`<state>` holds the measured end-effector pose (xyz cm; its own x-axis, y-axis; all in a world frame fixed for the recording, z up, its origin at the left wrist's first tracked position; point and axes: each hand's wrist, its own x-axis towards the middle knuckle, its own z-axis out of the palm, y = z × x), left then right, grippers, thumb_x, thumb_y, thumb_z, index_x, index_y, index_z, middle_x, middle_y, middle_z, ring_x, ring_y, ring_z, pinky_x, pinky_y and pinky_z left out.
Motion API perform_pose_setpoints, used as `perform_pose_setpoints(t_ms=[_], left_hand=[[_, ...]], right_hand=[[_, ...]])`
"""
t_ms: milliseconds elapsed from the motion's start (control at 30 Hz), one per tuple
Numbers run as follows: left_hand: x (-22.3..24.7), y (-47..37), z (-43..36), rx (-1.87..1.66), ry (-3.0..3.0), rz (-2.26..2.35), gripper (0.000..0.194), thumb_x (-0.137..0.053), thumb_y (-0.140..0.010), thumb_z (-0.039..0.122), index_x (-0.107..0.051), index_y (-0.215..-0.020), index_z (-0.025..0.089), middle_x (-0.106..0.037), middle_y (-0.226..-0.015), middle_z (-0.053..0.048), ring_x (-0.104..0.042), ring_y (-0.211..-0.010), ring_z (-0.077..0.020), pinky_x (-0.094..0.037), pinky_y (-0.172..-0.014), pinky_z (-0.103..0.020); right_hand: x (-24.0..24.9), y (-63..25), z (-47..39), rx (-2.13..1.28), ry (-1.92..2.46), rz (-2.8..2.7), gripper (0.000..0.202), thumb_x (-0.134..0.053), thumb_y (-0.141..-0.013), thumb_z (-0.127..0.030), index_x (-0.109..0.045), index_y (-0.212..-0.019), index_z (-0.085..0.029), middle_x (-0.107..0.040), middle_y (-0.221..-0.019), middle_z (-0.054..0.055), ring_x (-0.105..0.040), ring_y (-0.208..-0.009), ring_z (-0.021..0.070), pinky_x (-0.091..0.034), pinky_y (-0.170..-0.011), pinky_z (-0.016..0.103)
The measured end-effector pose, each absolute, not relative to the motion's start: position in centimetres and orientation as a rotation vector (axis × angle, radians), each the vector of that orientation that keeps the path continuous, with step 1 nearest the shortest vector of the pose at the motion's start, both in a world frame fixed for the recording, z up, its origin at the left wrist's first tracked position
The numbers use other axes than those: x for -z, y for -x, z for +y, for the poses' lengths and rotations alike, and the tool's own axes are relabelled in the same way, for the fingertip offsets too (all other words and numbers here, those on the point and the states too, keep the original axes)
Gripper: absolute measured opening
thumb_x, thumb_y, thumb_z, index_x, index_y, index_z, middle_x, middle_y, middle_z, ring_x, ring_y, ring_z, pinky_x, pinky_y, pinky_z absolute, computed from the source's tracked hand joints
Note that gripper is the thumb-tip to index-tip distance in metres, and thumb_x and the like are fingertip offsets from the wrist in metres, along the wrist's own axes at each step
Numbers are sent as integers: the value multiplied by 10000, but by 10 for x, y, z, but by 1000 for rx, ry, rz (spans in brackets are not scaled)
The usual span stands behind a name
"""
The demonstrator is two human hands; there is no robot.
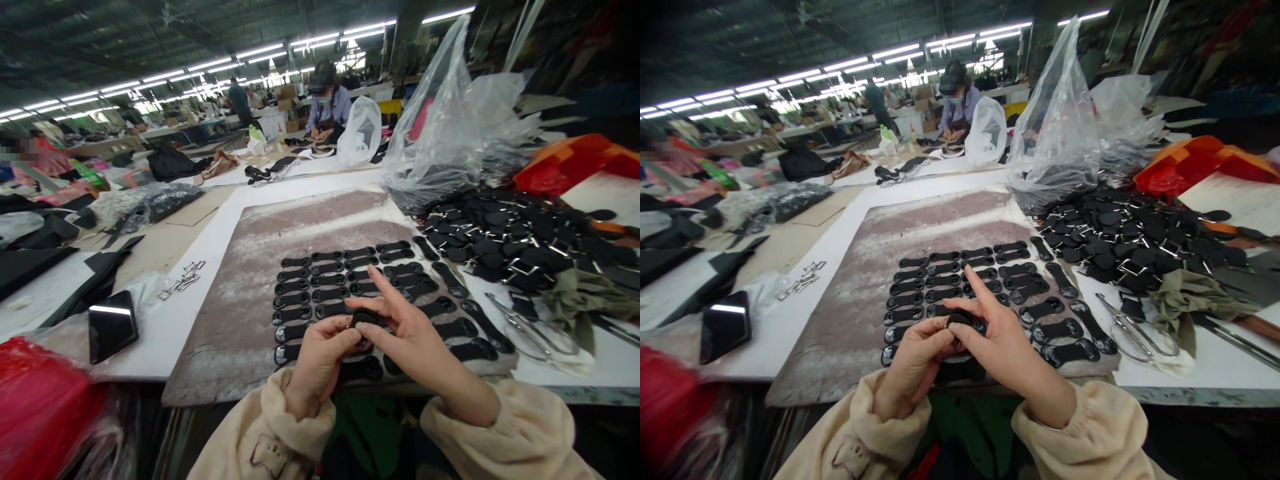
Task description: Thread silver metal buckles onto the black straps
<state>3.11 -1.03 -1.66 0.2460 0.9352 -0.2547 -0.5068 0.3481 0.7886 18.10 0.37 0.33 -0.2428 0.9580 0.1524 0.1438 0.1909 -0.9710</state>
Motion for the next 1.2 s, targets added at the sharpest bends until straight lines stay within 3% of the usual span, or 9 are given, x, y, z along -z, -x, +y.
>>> perform_pose_setpoints(t_ms=[67, 133, 233, 300, 567, 967, 1200], left_hand=[[17, -34, -11, -1116, -654, 828, 112, -690, -755, 178, -698, -845, 112, -662, -757, -30, -594, -683, -98, -484, -700, -217], [17, -36, -11, -1176, -649, 845, 105, -679, -766, 189, -702, -836, 113, -664, -746, -28, -583, -663, -88, -477, -672, -198], [17, -36, -10, -1260, -613, 873, 107, -695, -751, 189, -707, -836, 125, -673, -757, -23, -583, -655, -85, -482, -664, -197], [17, -36, -10, -1295, -591, 892, 122, -703, -743, 193, -709, -849, 132, -680, -774, -24, -589, -660, -88, -488, -670, -203], [18, -35, -10, -1335, -559, 916, 121, -724, -723, 200, -711, -827, 141, -690, -770, -23, -606, -664, -99, -497, -662, -209], [22, -38, -13, -1370, -452, 920, 125, -748, -690, 185, -653, -766, 156, -662, -705, 21, -615, -632, -101, -496, -641, -221], [23, -40, -15, -1369, -483, 951, 137, -741, -699, 207, -621, -746, 160, -637, -672, 32, -596, -615, -94, -475, -614, -208]], right_hand=[[-2, -182, 6, -1169, 1072, -1499, 791, -633, -799, -222, -199, -1459, -257, -646, -1142, 76, -620, -997, 213, -517, -825, 338], [0, -182, 8, -1131, 1093, -1456, 723, -682, -758, -260, -356, -1403, -223, -658, -1089, 82, -638, -914, 215, -542, -747, 319], [2, -182, 9, -980, 1154, -1534, 451, -710, -734, -288, -621, -1167, -198, -677, -959, 63, -645, -777, 196, -550, -684, 302], [3, -181, 9, -873, 1179, -1603, 329, -703, -747, -290, -683, -1063, -201, -685, -940, 59, -646, -754, 193, -549, -689, 303], [12, -175, 9, -853, 1225, -1555, 226, -688, -774, -289, -717, -990, -229, -701, -962, 48, -656, -857, 215, -551, -734, 301], [11, -170, 5, -764, 1225, -1560, 154, -672, -797, -282, -728, -933, -238, -717, -932, 43, -672, -818, 227, -565, -735, 346], [12, -171, 5, -719, 1221, -1593, 139, -670, -796, -262, -728, -921, -245, -713, -872, 22, -663, -773, 200, -550, -719, 315]])
